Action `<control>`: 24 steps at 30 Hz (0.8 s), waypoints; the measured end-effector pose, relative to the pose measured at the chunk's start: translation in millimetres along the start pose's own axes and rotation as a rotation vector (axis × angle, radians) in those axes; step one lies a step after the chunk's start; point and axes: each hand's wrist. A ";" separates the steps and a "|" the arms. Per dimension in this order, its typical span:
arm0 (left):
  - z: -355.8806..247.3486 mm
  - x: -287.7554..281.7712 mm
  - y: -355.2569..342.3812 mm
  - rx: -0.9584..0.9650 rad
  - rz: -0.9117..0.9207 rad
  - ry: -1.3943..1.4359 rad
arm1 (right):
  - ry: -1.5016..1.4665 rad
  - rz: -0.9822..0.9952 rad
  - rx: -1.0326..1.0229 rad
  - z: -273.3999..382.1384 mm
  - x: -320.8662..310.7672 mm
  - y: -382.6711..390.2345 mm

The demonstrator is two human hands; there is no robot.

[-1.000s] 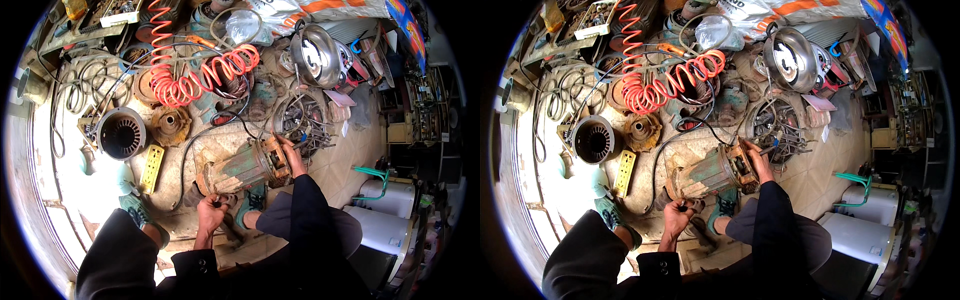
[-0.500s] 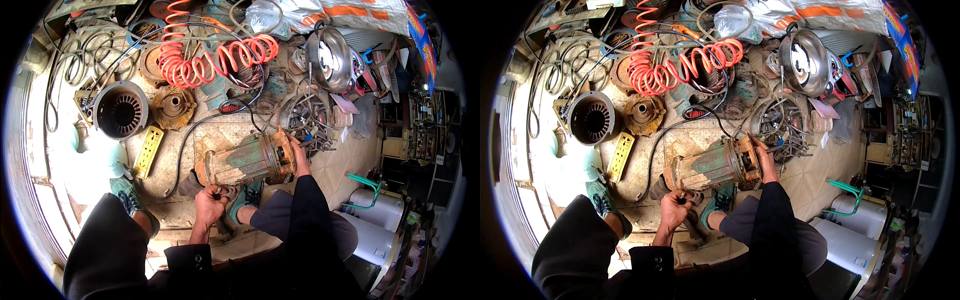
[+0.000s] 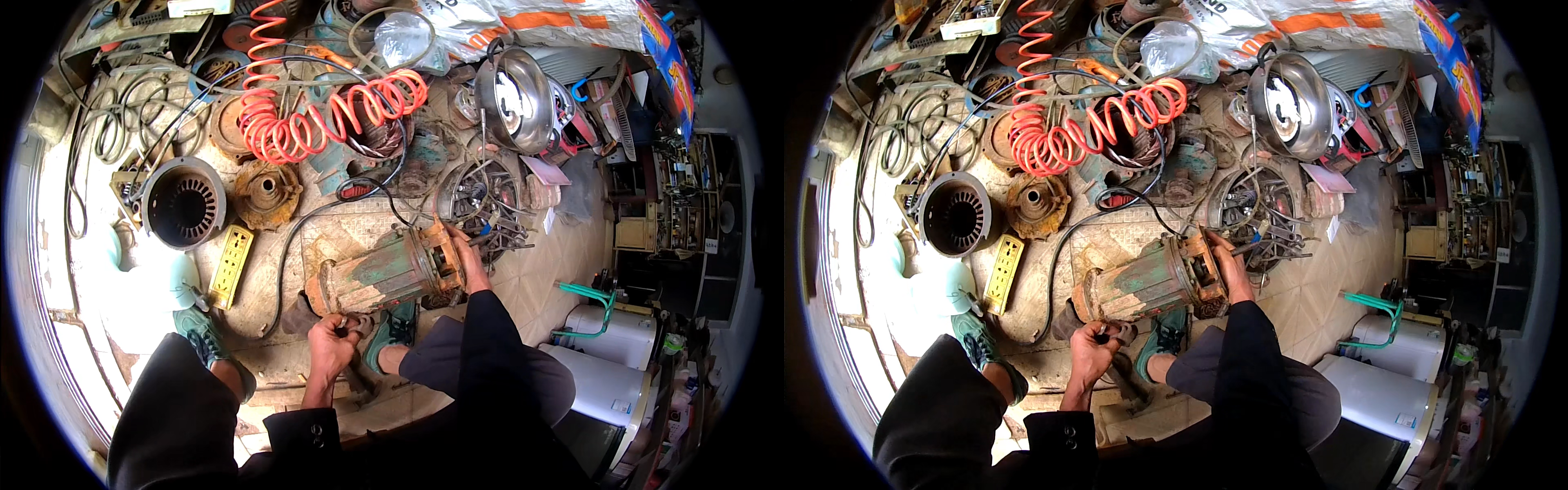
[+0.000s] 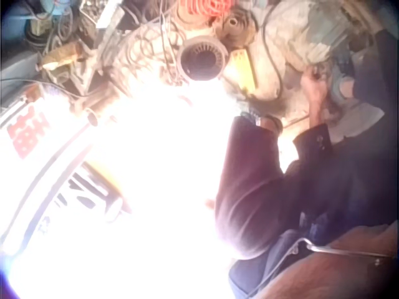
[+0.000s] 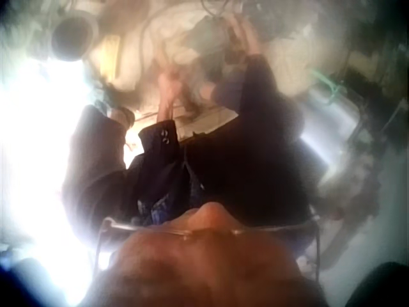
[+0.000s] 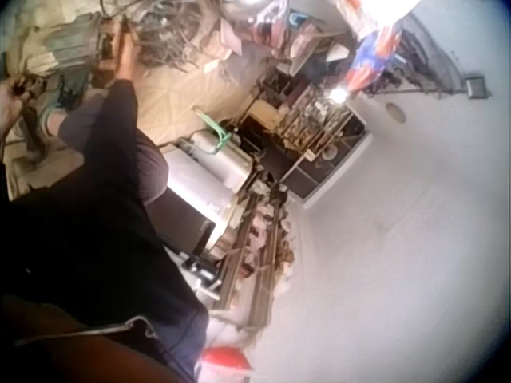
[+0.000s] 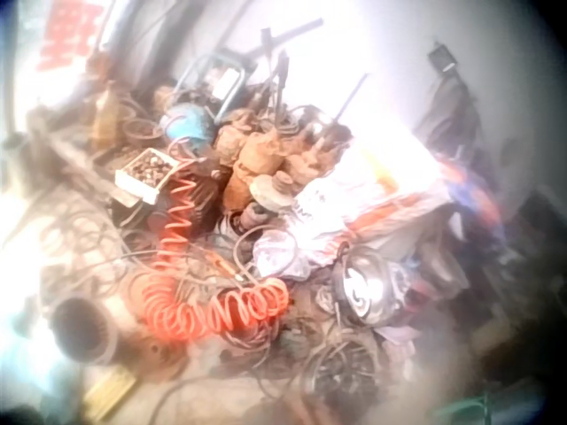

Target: The person is sitting on the floor in a cluttered workshop, working on a cylindrical electric motor. They use a cloth to wipe the motor's exterior and a small metal tool to scrape or pry at the end cap. The person removes the end cap, inspects the interior, and then reattaches it.

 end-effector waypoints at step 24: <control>2.9 -1.1 -4.5 0.017 0.008 0.051 | -0.023 -0.028 0.003 -2.7 1.8 -7.7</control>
Point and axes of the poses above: each hand's wrist, its own y-axis away from the middle knuckle, its own x-axis out of the palm, z = x × y, and after that the axes turned 8 degrees about z, right-handed
